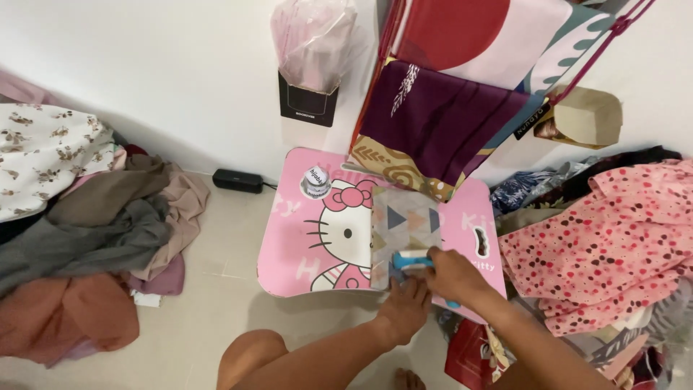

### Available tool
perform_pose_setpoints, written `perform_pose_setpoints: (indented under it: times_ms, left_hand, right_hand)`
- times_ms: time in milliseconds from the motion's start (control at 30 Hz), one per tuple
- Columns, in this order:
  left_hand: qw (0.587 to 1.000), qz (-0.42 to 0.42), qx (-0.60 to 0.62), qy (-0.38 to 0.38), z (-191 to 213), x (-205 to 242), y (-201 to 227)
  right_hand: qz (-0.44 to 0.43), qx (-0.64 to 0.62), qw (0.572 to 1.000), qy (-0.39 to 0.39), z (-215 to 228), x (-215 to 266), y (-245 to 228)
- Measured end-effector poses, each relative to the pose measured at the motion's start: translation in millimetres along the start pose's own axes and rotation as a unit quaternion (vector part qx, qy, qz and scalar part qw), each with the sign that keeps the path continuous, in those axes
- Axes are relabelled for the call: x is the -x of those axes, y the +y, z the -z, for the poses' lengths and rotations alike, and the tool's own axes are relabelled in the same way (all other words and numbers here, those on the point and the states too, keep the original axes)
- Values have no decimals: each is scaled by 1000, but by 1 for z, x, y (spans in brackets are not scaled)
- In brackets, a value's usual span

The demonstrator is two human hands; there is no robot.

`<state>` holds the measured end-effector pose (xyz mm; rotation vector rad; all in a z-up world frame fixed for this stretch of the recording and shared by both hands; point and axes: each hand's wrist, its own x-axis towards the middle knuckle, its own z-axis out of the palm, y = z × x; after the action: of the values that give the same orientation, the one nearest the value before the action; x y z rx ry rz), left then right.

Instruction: The person is lint rolling a small piece of patterned fabric on a low table and then folding it.

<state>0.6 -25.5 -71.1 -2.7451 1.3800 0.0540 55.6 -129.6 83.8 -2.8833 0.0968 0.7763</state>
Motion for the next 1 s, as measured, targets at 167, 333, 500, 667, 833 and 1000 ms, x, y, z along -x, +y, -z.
perform_pose_setpoints:
  times_ms: [167,333,500,667,833,1000]
  left_hand:
    - [994,-9,44,-102,36,0,-8]
    - [997,-8,24,-74,19,-4,-5]
    - [997,-22,23,-74,23,2,-9]
    - [998,-9,51,-28,25,10,-13]
    - [992,-33,56,-111,54,13,-17]
    - [975,-35,98,-197,76,8,-17]
  right_hand:
    - [29,-10,999,42,-15,-35,15]
    - [43,-16,994,98,3,-94,12]
    - [114,-101,966,209,-2,-145,28]
    - [100,-87,971,197,22,-94,24]
    - [13,-61,994,85,38,-9,20]
    - [-24,-28,999,3,11,2,35]
